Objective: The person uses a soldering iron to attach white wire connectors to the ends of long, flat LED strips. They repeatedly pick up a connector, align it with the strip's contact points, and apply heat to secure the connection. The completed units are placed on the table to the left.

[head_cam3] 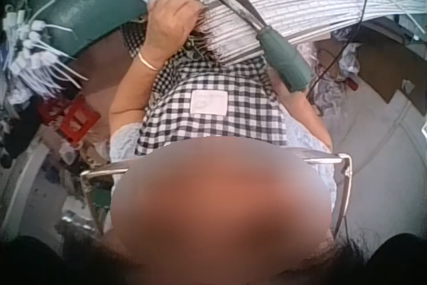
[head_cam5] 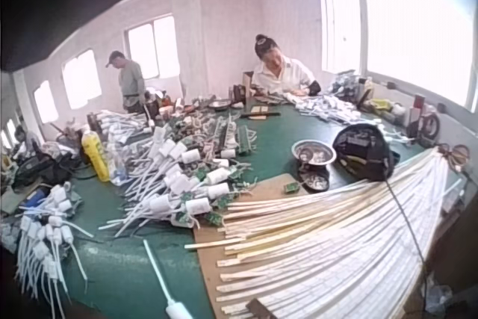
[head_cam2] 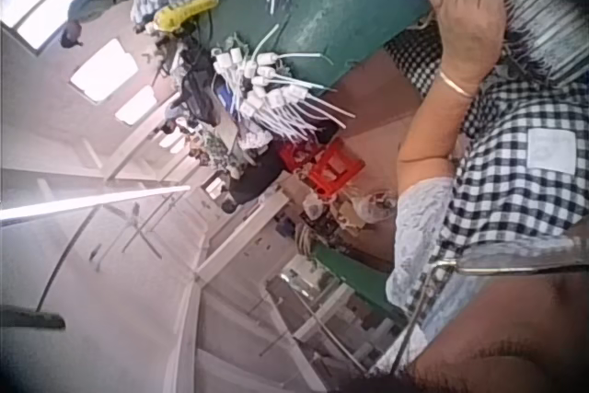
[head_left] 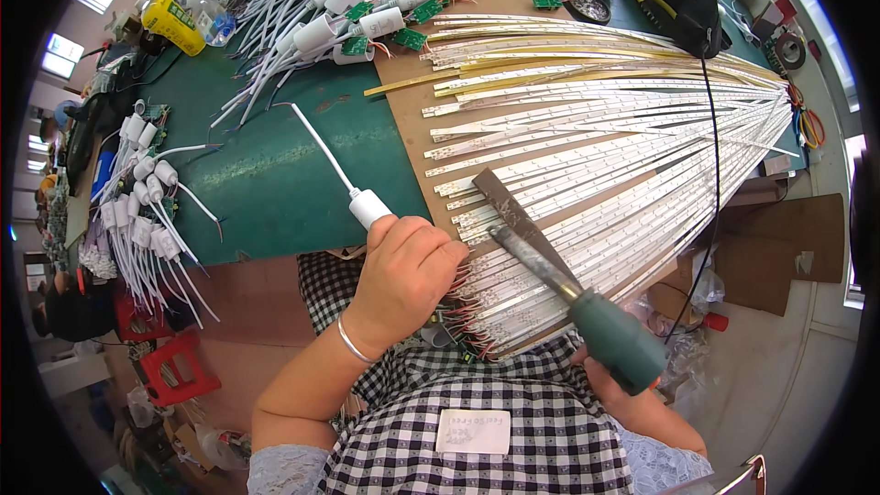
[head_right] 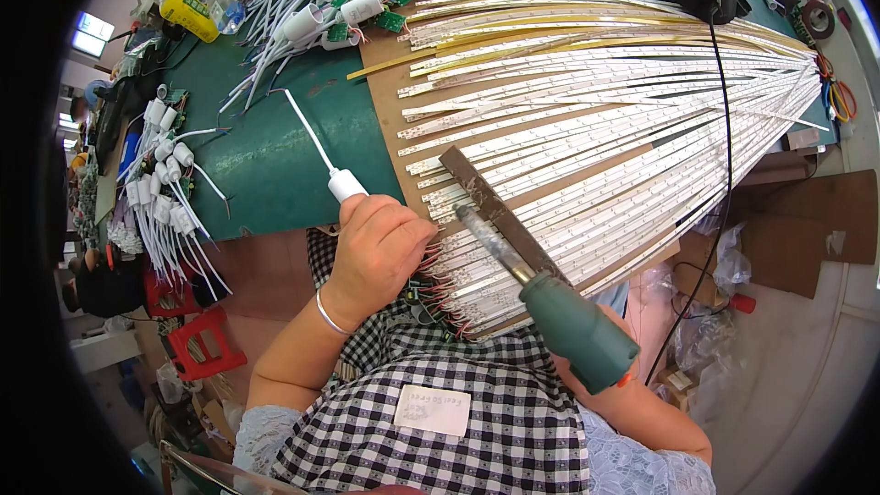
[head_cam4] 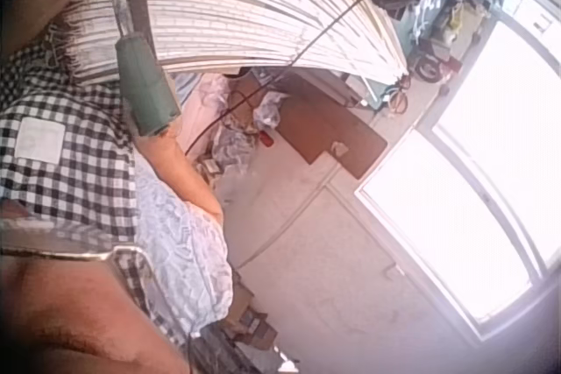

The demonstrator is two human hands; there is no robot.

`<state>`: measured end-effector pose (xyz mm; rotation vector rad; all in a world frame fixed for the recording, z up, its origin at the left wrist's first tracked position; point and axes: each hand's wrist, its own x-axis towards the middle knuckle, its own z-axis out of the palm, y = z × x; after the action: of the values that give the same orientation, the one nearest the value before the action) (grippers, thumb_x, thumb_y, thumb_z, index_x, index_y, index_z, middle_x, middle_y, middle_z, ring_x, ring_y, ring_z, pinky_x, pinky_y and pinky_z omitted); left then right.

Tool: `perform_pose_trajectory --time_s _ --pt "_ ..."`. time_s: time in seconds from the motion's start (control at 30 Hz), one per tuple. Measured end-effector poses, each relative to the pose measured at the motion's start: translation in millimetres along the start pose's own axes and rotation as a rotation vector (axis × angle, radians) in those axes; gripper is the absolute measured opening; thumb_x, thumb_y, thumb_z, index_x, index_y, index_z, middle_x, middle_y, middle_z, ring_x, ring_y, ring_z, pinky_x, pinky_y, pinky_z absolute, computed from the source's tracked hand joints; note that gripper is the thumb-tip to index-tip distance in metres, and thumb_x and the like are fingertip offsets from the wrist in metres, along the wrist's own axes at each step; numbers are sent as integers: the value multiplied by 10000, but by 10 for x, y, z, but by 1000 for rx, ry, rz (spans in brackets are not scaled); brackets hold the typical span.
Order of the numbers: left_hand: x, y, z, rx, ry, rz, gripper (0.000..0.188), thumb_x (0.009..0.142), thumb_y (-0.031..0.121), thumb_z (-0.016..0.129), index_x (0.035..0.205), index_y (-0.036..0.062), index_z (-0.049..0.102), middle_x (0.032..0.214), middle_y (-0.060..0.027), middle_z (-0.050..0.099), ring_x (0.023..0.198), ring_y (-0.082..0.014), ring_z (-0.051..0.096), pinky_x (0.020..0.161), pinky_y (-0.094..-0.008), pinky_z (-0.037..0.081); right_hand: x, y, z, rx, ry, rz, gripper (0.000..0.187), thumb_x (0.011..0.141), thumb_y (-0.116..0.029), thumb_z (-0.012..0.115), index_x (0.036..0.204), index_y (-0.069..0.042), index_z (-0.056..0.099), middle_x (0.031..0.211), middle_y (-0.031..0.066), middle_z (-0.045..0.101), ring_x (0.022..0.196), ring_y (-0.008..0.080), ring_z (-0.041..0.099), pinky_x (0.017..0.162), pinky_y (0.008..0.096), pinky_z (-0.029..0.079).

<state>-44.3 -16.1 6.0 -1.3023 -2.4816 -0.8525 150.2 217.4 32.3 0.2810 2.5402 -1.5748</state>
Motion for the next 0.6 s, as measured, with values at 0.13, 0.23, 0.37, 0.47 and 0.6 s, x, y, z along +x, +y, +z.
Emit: perform_pose_trajectory --time_s 0.13,0.23,0.37,0.47,0.6 --pt "15 10 0 2 14 -1 203 666 45 738 847 90 659 812 -14 596 807 -220 566 771 -364 391 30 -92 -21 149 63 21 284 791 -3 621 1074 -6 639 970 118 662 859 271 647 782 326 501" --pt "27 16 -4 5 12 0 196 668 49 742 841 90 661 813 -15 597 805 -220 566 771 -364 391 21 -85 -21 164 71 4 280 791 -2 624 1070 -7 645 964 124 671 865 293 651 787 336 504" --pt "21 10 -27 37 -40 3 143 730 91 652 874 91 658 851 0 589 863 -189 558 824 -356 384 4 -50 -16 42 63 -14 290 782 -9 645 1073 -9 647 999 131 675 896 299 652 805 341 505" --pt "16 15 -28 43 -42 2 149 726 84 656 874 91 658 849 -1 587 860 -191 557 823 -357 383 -6 -38 -28 -6 16 -21 320 767 -20 669 1086 -12 643 1032 130 670 942 287 645 834 335 501" --pt "12 10 -15 36 -32 2 154 722 75 658 875 90 658 850 -2 585 860 -195 557 824 -356 382 -16 9 -8 -43 -4 -21 377 752 -34 691 1121 -9 623 1086 122 657 996 268 631 874 318 487"
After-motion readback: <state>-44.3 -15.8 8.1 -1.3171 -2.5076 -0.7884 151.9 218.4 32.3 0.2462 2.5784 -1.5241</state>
